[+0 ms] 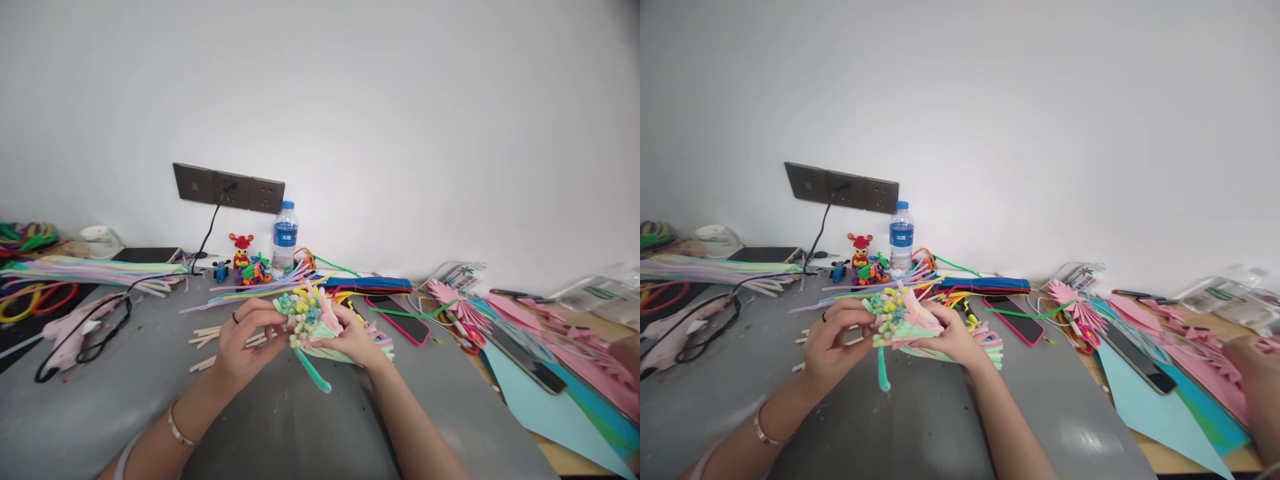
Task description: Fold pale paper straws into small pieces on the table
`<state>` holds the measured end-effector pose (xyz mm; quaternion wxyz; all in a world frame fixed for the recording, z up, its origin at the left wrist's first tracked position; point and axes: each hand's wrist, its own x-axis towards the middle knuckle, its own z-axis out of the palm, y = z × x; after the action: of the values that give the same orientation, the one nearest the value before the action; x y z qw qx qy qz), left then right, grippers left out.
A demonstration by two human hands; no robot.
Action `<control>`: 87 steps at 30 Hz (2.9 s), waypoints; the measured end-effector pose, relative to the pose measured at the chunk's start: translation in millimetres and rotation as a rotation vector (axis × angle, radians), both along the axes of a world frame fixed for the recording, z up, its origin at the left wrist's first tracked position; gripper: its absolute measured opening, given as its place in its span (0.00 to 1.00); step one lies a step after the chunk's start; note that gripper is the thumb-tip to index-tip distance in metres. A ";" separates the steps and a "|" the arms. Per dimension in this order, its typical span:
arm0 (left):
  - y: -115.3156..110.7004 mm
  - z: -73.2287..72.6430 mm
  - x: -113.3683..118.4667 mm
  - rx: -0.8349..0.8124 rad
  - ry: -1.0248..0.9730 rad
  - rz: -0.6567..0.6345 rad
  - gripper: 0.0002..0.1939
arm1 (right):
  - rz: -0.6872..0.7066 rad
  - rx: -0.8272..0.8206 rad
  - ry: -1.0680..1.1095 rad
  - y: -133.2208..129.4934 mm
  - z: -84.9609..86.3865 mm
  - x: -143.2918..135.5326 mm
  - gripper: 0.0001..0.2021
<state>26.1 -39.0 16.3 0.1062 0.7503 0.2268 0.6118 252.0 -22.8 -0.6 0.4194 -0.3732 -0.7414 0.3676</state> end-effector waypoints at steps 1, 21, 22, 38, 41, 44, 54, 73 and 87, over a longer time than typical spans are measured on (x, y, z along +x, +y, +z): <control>0.1 -0.4 -0.4 -0.013 0.002 -0.011 0.11 | 0.004 -0.004 -0.001 -0.2 0.7 -0.1 0.21; 13.8 -1.5 -15.9 -0.536 -0.082 -0.420 0.09 | 0.024 0.042 -0.053 -0.6 4.7 4.1 0.23; 14.8 -0.9 -17.5 -0.552 -0.088 -0.408 0.09 | 0.031 0.057 -0.077 -1.3 5.7 4.2 0.23; 58.4 26.3 -112.2 -0.402 -1.005 -0.242 0.26 | 0.082 0.096 -0.228 -16.8 37.6 21.4 0.21; 65.5 27.3 -143.4 -0.387 -1.183 -0.027 0.21 | 0.033 0.090 -0.194 -16.6 38.0 26.4 0.21; 65.0 28.7 -165.9 -0.432 -1.282 -0.015 0.22 | -0.042 0.090 -0.142 -15.0 36.1 35.2 0.21; 89.7 8.3 -136.4 -0.592 -1.063 0.007 0.26 | -0.603 0.129 0.374 4.2 22.1 92.1 0.20; 86.9 -29.9 -110.8 -0.638 0.399 0.474 0.16 | -0.522 0.430 -0.252 -0.7 137.5 112.6 0.20; 84.9 -54.8 -76.9 -0.538 0.766 0.341 0.21 | -0.437 0.084 -1.088 120.7 38.0 87.9 0.19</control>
<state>-50.8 45.9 -38.5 0.1036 0.8193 0.5190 0.2208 339.8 97.9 37.5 0.0590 -0.6354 -0.7699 -0.0012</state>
